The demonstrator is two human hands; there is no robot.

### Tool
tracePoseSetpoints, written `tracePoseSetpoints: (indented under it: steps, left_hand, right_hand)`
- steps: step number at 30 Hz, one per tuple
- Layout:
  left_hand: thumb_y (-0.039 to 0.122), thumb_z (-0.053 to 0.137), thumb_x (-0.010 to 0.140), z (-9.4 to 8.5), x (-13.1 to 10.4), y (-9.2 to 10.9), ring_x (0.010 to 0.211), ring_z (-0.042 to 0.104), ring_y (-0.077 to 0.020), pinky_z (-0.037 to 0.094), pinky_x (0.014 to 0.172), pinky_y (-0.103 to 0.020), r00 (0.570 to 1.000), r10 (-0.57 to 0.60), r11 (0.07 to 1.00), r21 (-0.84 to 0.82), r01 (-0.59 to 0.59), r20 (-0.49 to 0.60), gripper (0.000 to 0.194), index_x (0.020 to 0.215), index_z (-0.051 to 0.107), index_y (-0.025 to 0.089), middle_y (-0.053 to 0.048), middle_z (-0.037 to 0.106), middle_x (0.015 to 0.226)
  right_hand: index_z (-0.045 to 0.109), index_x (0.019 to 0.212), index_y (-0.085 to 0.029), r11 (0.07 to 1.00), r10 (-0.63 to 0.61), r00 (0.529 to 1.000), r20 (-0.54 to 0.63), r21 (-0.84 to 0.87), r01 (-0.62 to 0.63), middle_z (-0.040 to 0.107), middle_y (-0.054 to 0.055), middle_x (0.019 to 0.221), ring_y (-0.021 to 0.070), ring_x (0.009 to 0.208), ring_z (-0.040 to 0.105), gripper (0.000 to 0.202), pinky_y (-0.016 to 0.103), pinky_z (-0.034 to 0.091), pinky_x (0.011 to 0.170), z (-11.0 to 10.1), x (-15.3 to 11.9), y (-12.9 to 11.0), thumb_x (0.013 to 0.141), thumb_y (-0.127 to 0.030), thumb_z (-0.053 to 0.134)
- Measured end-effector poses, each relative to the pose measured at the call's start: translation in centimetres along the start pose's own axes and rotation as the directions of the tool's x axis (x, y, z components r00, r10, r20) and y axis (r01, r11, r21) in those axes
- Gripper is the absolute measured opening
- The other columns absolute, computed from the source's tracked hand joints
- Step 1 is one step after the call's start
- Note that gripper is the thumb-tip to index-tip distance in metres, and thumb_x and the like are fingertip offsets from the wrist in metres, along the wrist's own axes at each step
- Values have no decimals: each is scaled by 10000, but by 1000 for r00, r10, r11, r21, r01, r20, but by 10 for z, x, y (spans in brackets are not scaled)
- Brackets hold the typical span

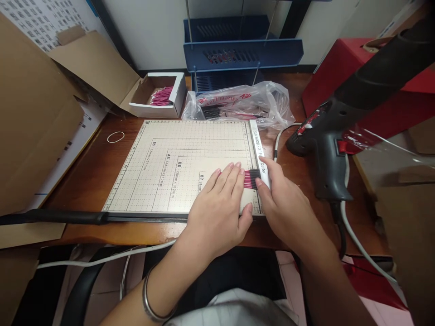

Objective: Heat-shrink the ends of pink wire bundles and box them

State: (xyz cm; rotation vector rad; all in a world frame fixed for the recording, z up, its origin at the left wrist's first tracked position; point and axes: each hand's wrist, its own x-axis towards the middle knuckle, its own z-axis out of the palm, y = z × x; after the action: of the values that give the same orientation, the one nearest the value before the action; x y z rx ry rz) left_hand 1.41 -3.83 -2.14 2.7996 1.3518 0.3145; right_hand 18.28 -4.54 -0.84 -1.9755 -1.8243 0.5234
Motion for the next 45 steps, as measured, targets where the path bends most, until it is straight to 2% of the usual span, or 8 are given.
tracePoseSetpoints:
  steps: [9,18,27,34,39,41,43,45]
  left_hand:
    - [395,326,1073,2,-1,0,1582,312,-307,293,1296,-483,1000,-5,1000,-6,5,-12,650,1581,391,-4,-189,334,1685]
    - [393,333,1071,3,0,0,1577,322,-310,298,1294,-489,999,1,1000,-14,-1,-34,645,1575,402,-3,-190,351,1678]
    - [398,321,1074,4,-1,1,1578,317,-313,298,1292,-488,1000,-2,1000,-3,2,-24,650,1577,400,-7,-192,340,1680]
    - [394,323,1068,4,-1,1,1576,324,-305,292,1294,-480,999,-5,1000,1,5,-36,657,1584,390,-9,-184,360,1673]
    - [401,323,1071,4,0,1,1577,326,-299,269,1302,-472,999,1,1000,3,-1,-40,651,1574,408,-4,-180,358,1676]
    - [397,315,1074,4,0,1,1576,328,-299,261,1305,-471,999,8,1000,6,-8,-46,647,1570,413,-7,-181,361,1674]
    - [393,309,1076,4,0,1,1575,329,-298,256,1307,-474,999,9,1000,6,-8,-51,646,1570,412,-10,-180,365,1672]
    - [395,306,1078,4,0,1,1579,321,-297,252,1309,-479,999,7,1000,4,-7,-52,649,1573,409,-11,-177,366,1672]
  right_hand:
    - [476,1416,-195,1000,4,1000,2,20,-4,704,106,1029,262,848,652,535,429,514,845,3,-5,1,903,-306,378]
    - [424,1489,-188,998,57,998,-24,22,-56,687,156,1237,337,1037,682,567,470,509,881,10,-2,-5,1002,-449,293]
    - [374,1513,-210,992,102,993,53,-82,-98,726,145,1127,367,983,708,549,438,485,808,0,2,-9,1013,-401,249]
    - [292,1571,-291,982,176,984,7,-68,-175,694,130,1280,430,1079,690,609,524,506,855,-7,26,-21,1005,-502,371]
    - [395,1538,-275,977,191,980,50,-101,-186,699,167,1249,428,1067,695,537,601,512,884,-5,35,-20,1014,-383,349]
    - [447,1507,-273,986,165,986,-22,-22,-166,709,154,1233,397,1071,702,514,606,518,921,-8,31,-12,1011,-390,380]
    - [504,1467,-261,994,95,975,-199,74,-82,690,135,1290,339,1100,702,500,562,530,982,-15,24,1,999,-430,455]
    - [553,1430,-250,997,25,905,-424,74,7,652,117,1365,295,1150,689,494,515,531,1037,-27,17,20,982,-456,522]
